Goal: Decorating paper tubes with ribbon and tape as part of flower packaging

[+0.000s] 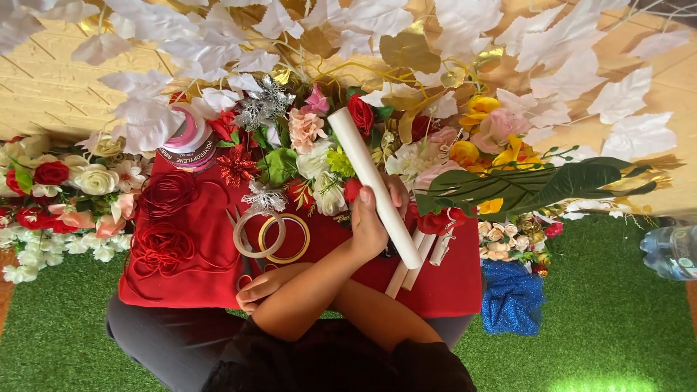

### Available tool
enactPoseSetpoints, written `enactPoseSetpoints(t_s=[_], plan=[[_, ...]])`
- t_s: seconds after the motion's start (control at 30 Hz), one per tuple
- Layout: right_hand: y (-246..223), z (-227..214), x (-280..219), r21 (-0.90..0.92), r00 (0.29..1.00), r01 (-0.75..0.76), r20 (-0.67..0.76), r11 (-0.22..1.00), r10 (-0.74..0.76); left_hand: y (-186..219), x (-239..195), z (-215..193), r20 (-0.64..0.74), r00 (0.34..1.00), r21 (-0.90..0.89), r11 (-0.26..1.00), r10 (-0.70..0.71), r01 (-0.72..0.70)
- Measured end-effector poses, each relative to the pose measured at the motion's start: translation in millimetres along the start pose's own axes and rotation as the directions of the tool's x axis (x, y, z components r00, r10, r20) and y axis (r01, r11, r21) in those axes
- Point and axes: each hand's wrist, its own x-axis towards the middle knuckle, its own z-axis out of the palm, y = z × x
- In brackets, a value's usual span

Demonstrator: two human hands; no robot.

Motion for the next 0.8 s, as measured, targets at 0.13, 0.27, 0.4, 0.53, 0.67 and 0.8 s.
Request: enactPoseSetpoints(t_s=[0.13, 0.27, 0.4, 0.53, 0.67, 0.8], plan=[[-2.0, 11.3, 20.3, 0.048, 0.998, -0.018, 0.053, 0.999, 0.015, 15.5, 4.4, -2.3, -0.013, 0.999, 0.023, 0.999, 0.033, -0.033], [-5.5, 47.2, 85.8, 0.089, 0.992, -0.039, 0.127, 0.995, 0.027, 26.3, 3.1, 0.3, -0.019, 0.997, 0.046, 0.997, 0.068, -0.067], [-3.4, 58.4, 113.3, 0.130, 0.979, -0.075, 0.197, 0.989, 0.049, 30.2, 4.3, -1.4, -0.031, 0.996, 0.043, 0.996, 0.078, -0.077], [-3.8, 67.0, 129.4, 0.164, 0.959, -0.117, 0.274, 0.979, 0.068, 30.2, 7.7, -11.1, -0.046, 0.994, 0.022, 0.995, 0.097, -0.097], [-5.8, 74.1, 146.2, 0.201, 0.935, -0.153, 0.345, 0.968, 0.076, 37.7, 3.8, -30.3, -0.073, 0.994, 0.057, 0.996, 0.076, -0.072], [-8.0, 82.8, 156.4, 0.238, 0.908, -0.198, 0.411, 0.951, 0.086, 40.6, -15.2, -80.9, -0.101, 0.993, 0.215, 0.976, 0.055, -0.032]])
